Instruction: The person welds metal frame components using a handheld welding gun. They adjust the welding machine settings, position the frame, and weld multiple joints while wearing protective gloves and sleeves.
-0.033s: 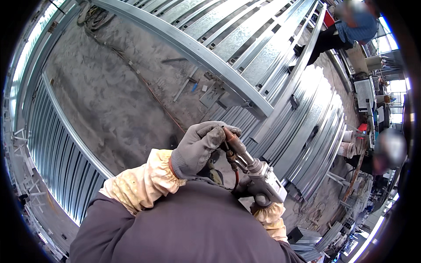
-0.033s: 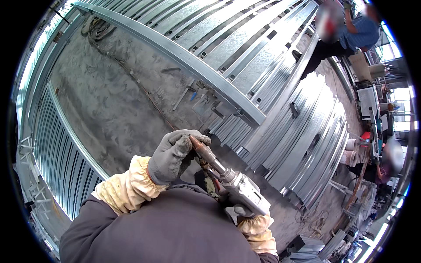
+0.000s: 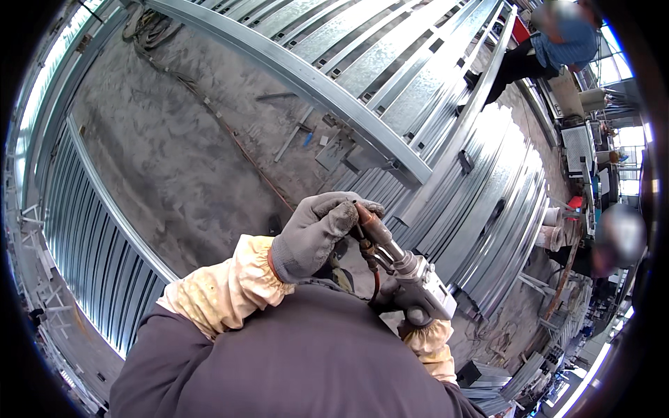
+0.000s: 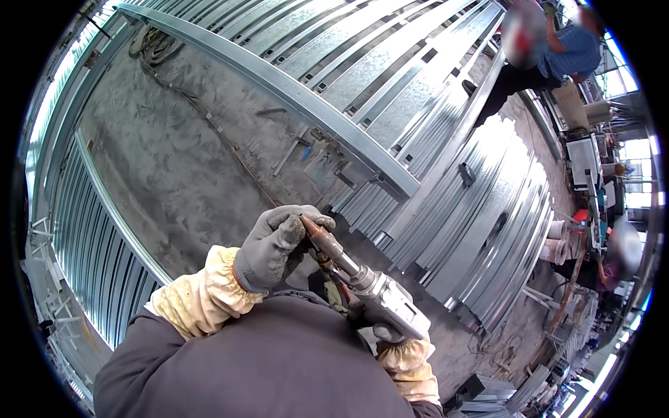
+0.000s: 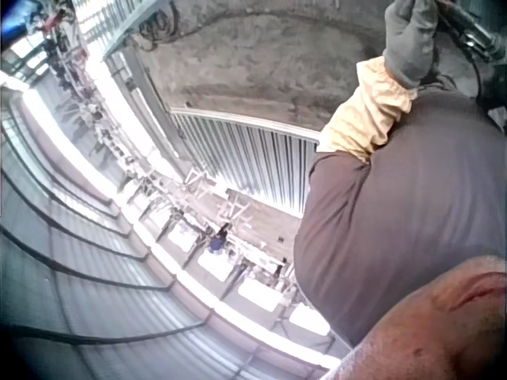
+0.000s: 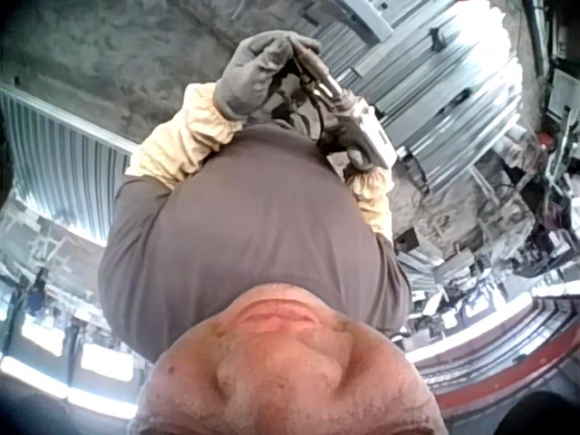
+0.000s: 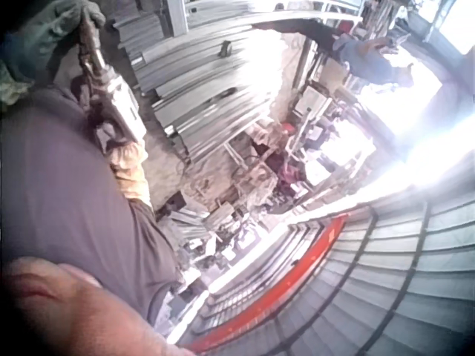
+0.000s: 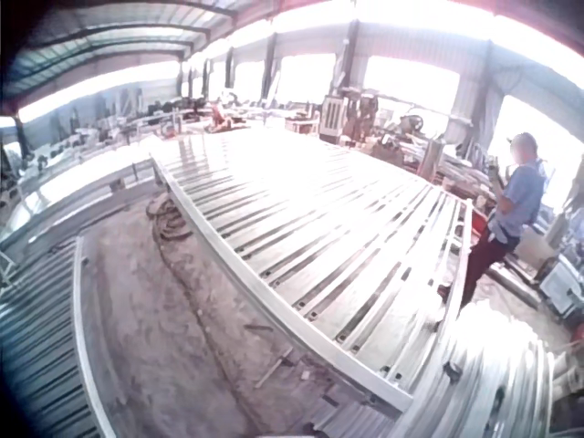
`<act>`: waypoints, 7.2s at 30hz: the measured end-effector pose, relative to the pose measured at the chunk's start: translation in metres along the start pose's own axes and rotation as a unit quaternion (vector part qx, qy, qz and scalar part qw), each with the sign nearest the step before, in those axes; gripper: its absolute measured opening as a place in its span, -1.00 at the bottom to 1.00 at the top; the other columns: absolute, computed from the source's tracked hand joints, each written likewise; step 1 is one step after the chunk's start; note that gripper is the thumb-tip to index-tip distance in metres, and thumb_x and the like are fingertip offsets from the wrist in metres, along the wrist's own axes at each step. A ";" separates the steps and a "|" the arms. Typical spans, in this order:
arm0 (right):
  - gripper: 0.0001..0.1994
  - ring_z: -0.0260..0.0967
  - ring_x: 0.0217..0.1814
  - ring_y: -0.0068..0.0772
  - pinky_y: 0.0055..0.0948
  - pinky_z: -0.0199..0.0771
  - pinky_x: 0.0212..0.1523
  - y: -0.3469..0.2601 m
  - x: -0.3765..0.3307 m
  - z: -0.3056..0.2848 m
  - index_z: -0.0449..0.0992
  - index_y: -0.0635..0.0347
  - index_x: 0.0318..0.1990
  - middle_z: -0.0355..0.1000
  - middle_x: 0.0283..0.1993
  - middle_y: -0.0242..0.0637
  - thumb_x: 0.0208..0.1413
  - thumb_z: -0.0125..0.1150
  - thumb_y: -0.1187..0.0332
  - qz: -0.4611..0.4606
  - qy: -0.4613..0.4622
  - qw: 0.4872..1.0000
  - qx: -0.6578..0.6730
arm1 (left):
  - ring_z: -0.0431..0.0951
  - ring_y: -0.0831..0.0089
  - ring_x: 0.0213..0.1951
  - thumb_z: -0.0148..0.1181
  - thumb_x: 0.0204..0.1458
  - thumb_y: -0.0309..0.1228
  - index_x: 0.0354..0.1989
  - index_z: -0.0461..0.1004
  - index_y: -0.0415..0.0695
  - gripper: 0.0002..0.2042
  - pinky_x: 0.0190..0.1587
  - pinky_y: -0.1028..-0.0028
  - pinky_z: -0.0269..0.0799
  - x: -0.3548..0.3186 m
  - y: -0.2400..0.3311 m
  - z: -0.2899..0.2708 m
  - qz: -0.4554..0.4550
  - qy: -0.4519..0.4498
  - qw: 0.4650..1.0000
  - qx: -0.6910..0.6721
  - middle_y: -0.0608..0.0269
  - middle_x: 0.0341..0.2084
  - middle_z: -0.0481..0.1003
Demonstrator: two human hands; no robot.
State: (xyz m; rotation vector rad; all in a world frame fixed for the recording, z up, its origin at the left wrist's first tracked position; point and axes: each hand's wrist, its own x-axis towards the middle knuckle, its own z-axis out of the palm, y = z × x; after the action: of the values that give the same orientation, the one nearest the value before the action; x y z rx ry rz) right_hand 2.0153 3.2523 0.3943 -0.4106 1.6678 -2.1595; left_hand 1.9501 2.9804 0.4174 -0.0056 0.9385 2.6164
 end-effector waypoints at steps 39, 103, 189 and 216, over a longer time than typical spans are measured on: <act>-0.39 0.53 -0.12 -0.30 -0.34 0.56 -0.08 -0.006 -0.015 -0.012 0.45 0.36 0.09 0.54 -0.15 -0.16 0.06 0.49 0.07 0.062 0.074 0.994 0.042 | 0.63 0.49 -0.25 -0.03 0.40 -0.23 0.14 0.39 -0.31 -0.63 -0.27 0.52 0.56 -0.021 0.025 0.056 0.041 -0.008 0.998 0.055 0.14 -0.23 0.61; -0.18 0.31 0.35 -0.12 -0.34 0.32 0.33 0.216 0.102 0.054 -0.03 0.40 0.47 0.29 0.32 0.02 0.15 0.33 0.40 0.147 0.208 0.934 -0.251 | 0.56 0.28 0.04 0.45 0.00 -0.28 0.14 0.38 -0.21 -0.44 0.08 0.35 0.46 -0.065 -0.245 -0.197 -0.213 0.125 0.892 0.378 0.08 -0.02 0.55; -0.85 0.51 -0.07 -0.49 -0.37 0.59 -0.06 -0.006 0.165 0.084 0.50 0.14 0.00 0.50 -0.06 -0.38 0.31 0.16 0.47 -0.050 -0.102 0.895 0.431 | 0.50 0.27 0.16 0.32 -0.11 -0.68 0.39 0.19 -0.28 -0.22 0.29 0.26 0.34 -0.153 0.018 -0.040 -0.200 -0.007 0.920 0.336 0.04 0.08 0.49; -0.49 0.41 0.13 -0.32 -0.23 0.43 0.15 0.027 0.161 0.114 0.21 0.23 0.38 0.41 0.13 -0.16 0.41 0.01 0.15 0.022 -0.164 0.894 0.417 | 0.36 0.45 0.22 0.34 -0.04 -0.63 0.47 0.10 -0.15 -0.17 0.30 0.37 0.26 -0.179 0.005 -0.080 -0.126 0.003 0.957 0.262 0.18 0.34 0.28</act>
State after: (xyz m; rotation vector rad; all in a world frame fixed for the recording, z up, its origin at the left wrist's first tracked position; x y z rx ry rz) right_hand 1.9273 3.0739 0.3969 -0.4275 0.4729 -2.3527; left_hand 2.1067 2.8677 0.3803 0.0012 1.4978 2.0727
